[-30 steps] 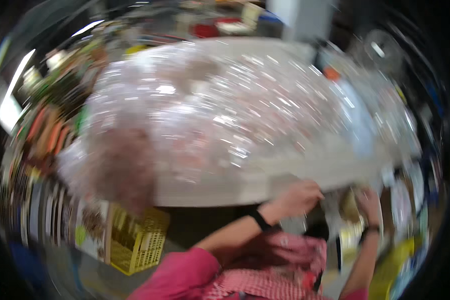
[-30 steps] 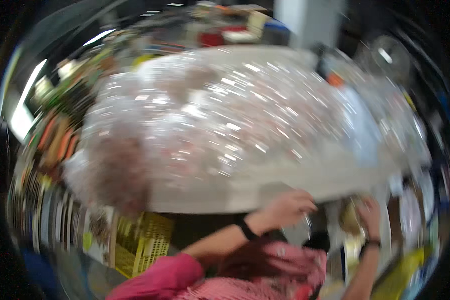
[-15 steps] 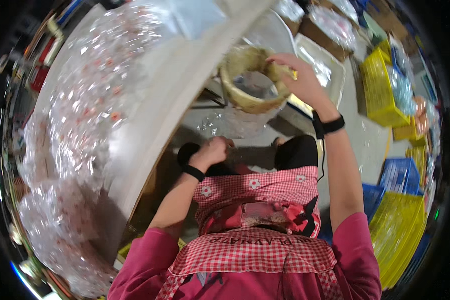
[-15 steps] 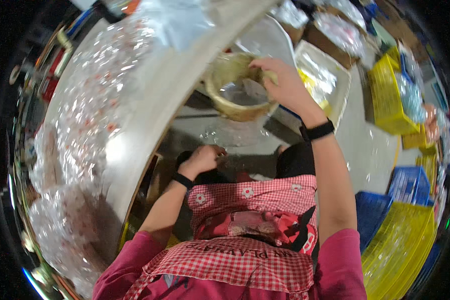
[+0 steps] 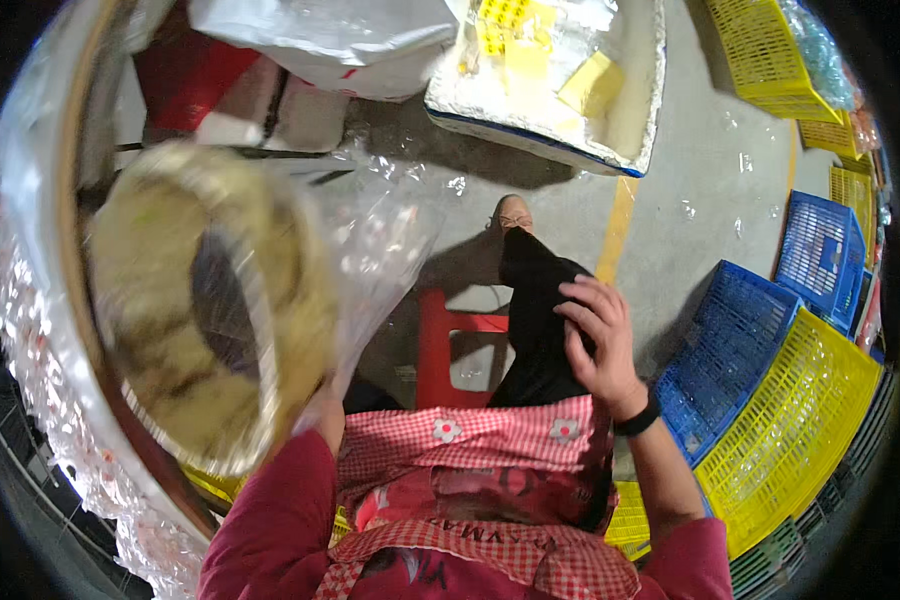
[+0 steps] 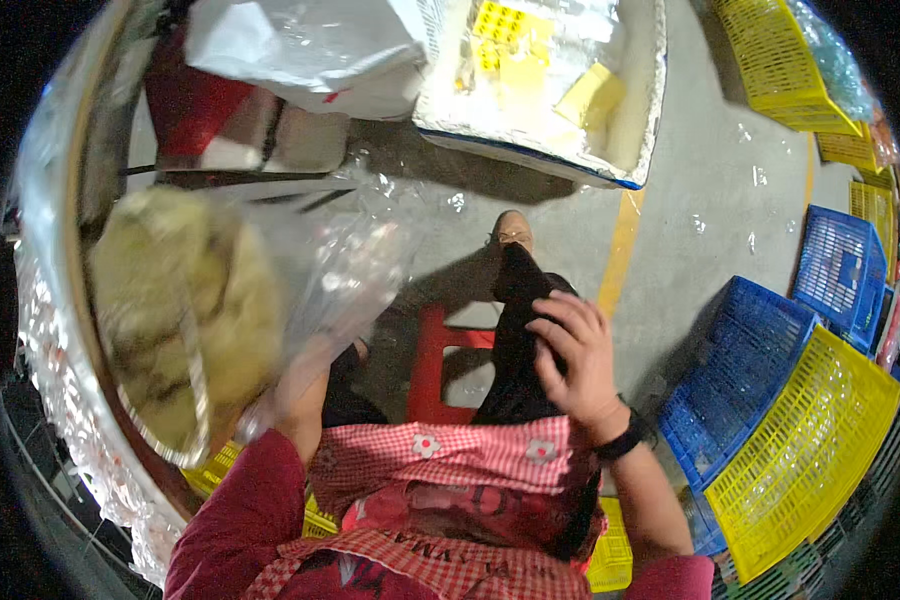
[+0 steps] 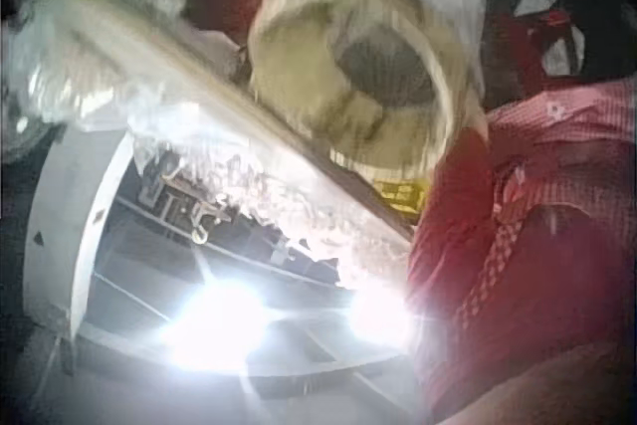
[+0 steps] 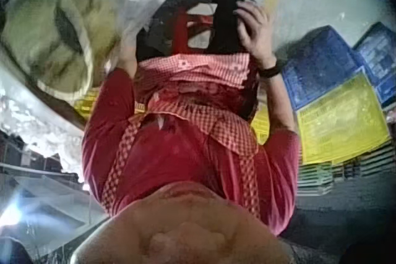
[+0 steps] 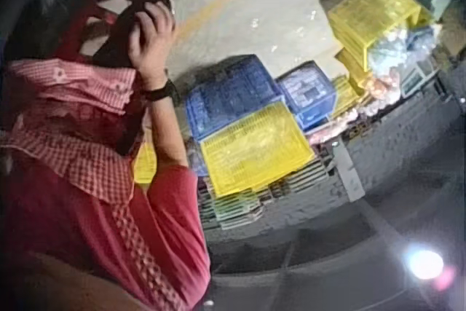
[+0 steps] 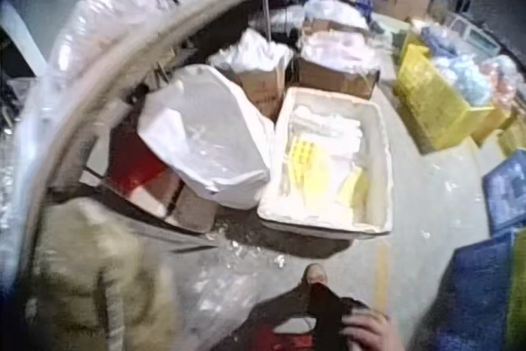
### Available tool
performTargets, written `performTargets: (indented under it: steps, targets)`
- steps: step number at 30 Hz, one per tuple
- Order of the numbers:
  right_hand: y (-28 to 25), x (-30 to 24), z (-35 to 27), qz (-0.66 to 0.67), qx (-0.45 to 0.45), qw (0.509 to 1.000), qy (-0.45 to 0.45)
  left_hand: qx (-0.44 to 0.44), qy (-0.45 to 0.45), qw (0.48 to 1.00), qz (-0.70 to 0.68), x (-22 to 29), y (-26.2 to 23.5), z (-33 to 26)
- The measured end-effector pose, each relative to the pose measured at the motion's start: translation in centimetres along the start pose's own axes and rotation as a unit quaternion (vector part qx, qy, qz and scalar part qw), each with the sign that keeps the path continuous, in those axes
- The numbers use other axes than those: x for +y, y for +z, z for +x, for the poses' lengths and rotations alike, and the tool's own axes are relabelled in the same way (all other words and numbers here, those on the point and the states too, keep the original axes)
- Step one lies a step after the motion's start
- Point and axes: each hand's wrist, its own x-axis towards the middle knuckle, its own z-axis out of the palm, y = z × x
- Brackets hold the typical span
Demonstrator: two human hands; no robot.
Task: Sorting and bagging small plastic-wrapped items on a workbench.
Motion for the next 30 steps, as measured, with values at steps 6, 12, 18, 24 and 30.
performTargets:
  steps: [6, 12, 18, 24, 30]
  targets:
    - [2.2, 0.5, 3.7, 0.049, -0.047, 0.997, 0.04, 0.093, -0.055, 0.994, 0.035, -2.5, 11.3, 6.6]
    - [1.8, 3.8, 3.4, 0.086, -0.109, 0.987, 0.079, -0.049, -0.209, 0.967, -0.139, 12.9, 4.1, 8.3]
    - [1.8, 4.8, 4.3, 0.177, -0.137, 0.974, 0.043, 0.107, -0.262, 0.952, -0.115, 2.3, 2.2, 12.1]
    - [0.3, 5.4, 5.1, 0.225, -0.206, 0.95, 0.068, 0.079, -0.318, 0.929, -0.173, -6.2, 6.4, 16.8]
    - [0.0, 5.6, 5.7, 0.214, -0.264, 0.937, 0.077, 0.106, -0.319, 0.898, -0.285, -2.0, 13.5, 19.4]
